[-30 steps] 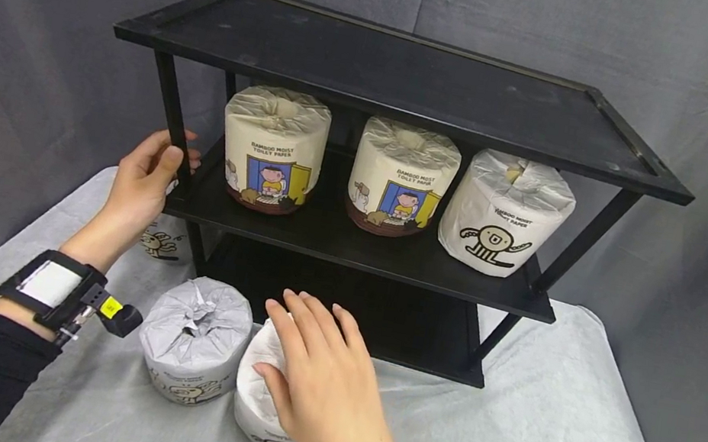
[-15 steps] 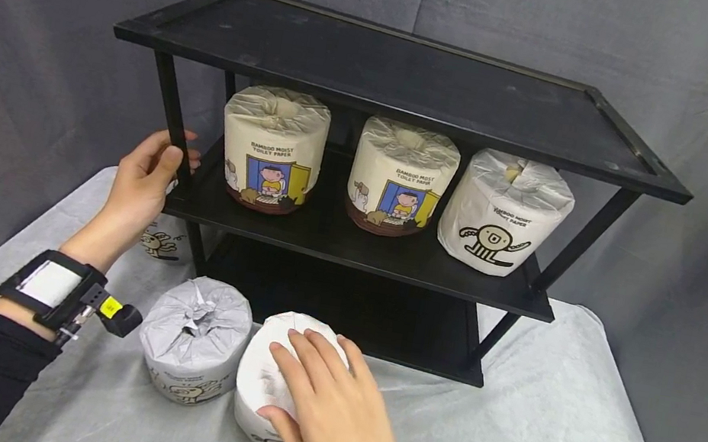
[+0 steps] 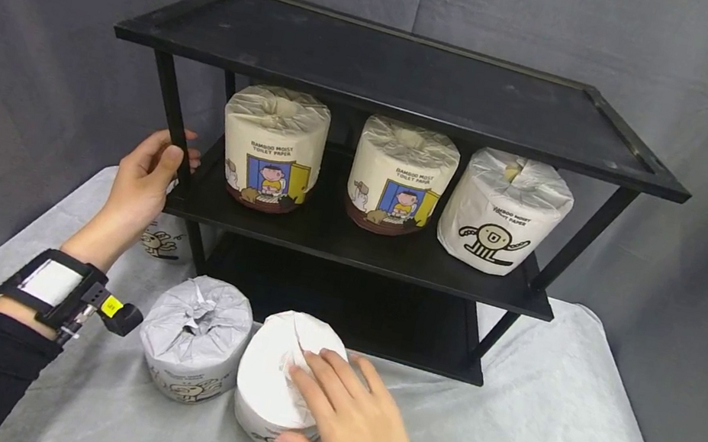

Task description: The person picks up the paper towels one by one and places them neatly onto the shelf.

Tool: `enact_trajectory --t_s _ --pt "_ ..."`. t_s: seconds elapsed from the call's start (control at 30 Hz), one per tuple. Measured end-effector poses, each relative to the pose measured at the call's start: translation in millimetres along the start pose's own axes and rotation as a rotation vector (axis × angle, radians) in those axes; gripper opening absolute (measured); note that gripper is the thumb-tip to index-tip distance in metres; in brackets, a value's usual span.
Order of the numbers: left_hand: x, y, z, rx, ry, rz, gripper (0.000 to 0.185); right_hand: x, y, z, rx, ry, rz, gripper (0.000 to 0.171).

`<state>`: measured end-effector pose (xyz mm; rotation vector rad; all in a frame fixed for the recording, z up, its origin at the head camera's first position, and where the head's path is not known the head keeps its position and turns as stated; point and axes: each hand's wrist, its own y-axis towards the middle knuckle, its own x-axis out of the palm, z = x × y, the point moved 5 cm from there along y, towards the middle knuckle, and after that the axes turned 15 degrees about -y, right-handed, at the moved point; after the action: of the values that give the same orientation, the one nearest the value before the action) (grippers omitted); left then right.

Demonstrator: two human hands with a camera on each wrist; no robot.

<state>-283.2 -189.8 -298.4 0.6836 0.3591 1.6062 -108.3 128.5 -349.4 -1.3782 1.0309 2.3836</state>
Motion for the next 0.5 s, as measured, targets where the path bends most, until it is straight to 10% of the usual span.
enact_trajectory --t_s 0.5 --pt "0.2 0.6 0.6 0.01 -0.004 -0.002 0.07 21.0 -11.5 3.2 -0.081 0.095 -0.049 0.081"
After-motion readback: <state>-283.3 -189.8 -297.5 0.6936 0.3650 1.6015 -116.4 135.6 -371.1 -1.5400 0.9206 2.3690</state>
